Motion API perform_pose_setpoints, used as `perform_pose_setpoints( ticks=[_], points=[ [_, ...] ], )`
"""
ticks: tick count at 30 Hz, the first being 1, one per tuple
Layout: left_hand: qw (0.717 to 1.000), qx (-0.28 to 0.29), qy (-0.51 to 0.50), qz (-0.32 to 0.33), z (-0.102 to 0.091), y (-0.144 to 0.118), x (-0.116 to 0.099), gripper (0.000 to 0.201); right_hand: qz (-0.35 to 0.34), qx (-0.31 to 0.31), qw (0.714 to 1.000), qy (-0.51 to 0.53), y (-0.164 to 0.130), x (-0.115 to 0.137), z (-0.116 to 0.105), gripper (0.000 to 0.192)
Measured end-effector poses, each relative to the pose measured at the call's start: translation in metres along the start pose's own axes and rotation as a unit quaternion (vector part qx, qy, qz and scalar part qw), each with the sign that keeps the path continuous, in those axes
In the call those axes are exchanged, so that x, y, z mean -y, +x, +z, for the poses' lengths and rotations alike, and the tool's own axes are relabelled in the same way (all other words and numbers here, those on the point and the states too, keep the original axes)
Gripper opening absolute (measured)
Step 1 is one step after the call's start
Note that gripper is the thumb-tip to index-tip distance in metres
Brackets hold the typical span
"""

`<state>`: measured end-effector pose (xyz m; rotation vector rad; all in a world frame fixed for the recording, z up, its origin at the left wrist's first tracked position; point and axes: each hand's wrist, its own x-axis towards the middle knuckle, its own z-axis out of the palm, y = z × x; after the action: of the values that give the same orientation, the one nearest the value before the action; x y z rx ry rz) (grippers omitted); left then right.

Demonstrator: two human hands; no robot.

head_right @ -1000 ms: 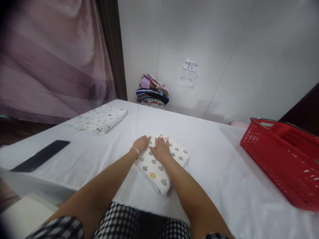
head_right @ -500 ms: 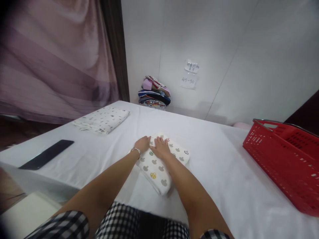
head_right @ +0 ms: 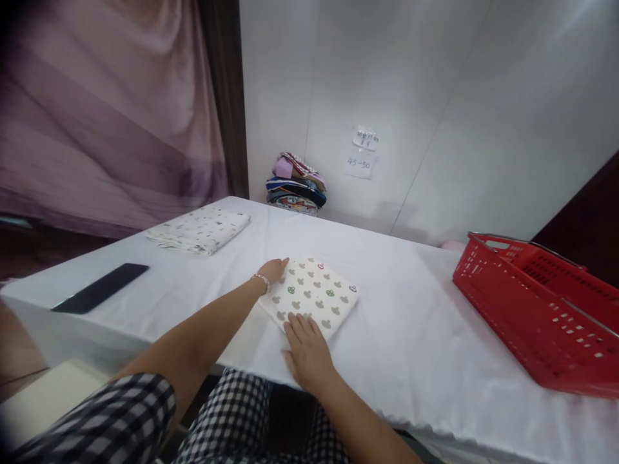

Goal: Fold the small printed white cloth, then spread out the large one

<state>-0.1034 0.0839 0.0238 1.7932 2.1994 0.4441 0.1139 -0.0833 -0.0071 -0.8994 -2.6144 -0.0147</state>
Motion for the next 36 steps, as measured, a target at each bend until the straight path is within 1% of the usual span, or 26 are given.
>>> perform_pose_setpoints(
  ticks=[2, 4, 7, 9, 13, 16, 18, 20, 23, 25, 27, 29, 31, 36],
  points=[
    [1.000, 0.004, 0.006, -0.010, -0.007, -0.013, 0.007, 0.049, 0.002, -0.017, 1.000, -0.014, 0.002, -0.001, 0.004, 0.051],
    [1.000, -0.001, 0.012, -0.020, -0.010, -0.031, 0.016, 0.046, 0.006, -0.030, 0.999, -0.027, 0.003, -0.002, 0.009, 0.050],
    [0.999, -0.021, 0.019, -0.033, -0.008, -0.055, 0.026, 0.043, 0.004, -0.049, 0.998, -0.049, 0.005, -0.004, 0.016, 0.048],
    [0.999, -0.024, 0.016, -0.044, -0.006, -0.061, 0.029, 0.043, -0.003, -0.064, 0.996, -0.062, 0.005, -0.007, 0.022, 0.048],
    [0.999, -0.011, -0.004, -0.053, -0.006, -0.052, 0.032, 0.042, -0.017, -0.091, 0.993, -0.071, 0.005, -0.010, 0.028, 0.047],
    [0.998, -0.008, -0.019, -0.052, -0.007, -0.044, 0.035, 0.041, -0.026, -0.106, 0.992, -0.066, 0.000, -0.010, 0.027, 0.045],
    [0.998, -0.011, -0.029, -0.052, -0.007, -0.045, 0.037, 0.040, -0.033, -0.117, 0.991, -0.055, -0.006, -0.010, 0.024, 0.045],
    [0.997, -0.025, -0.040, -0.054, -0.006, -0.051, 0.038, 0.039, -0.040, -0.129, 0.990, -0.039, -0.011, -0.011, 0.021, 0.045],
    [0.995, -0.073, -0.049, -0.047, -0.005, -0.064, 0.039, 0.040, -0.040, -0.130, 0.991, -0.016, -0.017, -0.010, 0.016, 0.048],
    [0.992, -0.112, -0.045, -0.023, -0.005, -0.072, 0.039, 0.040, -0.021, -0.119, 0.993, -0.014, -0.019, -0.008, 0.014, 0.050],
    [0.991, -0.127, -0.033, 0.001, -0.005, -0.075, 0.037, 0.036, 0.011, -0.114, 0.993, -0.023, -0.020, -0.006, 0.013, 0.052],
    [0.994, -0.111, -0.017, 0.006, -0.007, -0.073, 0.035, 0.034, 0.044, -0.115, 0.992, -0.035, -0.020, -0.005, 0.013, 0.053],
    [0.996, -0.087, -0.006, -0.005, -0.008, -0.069, 0.033, 0.034, 0.067, -0.116, 0.990, -0.042, -0.021, -0.005, 0.014, 0.054],
    [0.996, -0.084, 0.018, -0.006, -0.008, -0.059, 0.028, 0.034, 0.074, -0.112, 0.990, -0.033, -0.021, -0.005, 0.015, 0.050]
  ],
)
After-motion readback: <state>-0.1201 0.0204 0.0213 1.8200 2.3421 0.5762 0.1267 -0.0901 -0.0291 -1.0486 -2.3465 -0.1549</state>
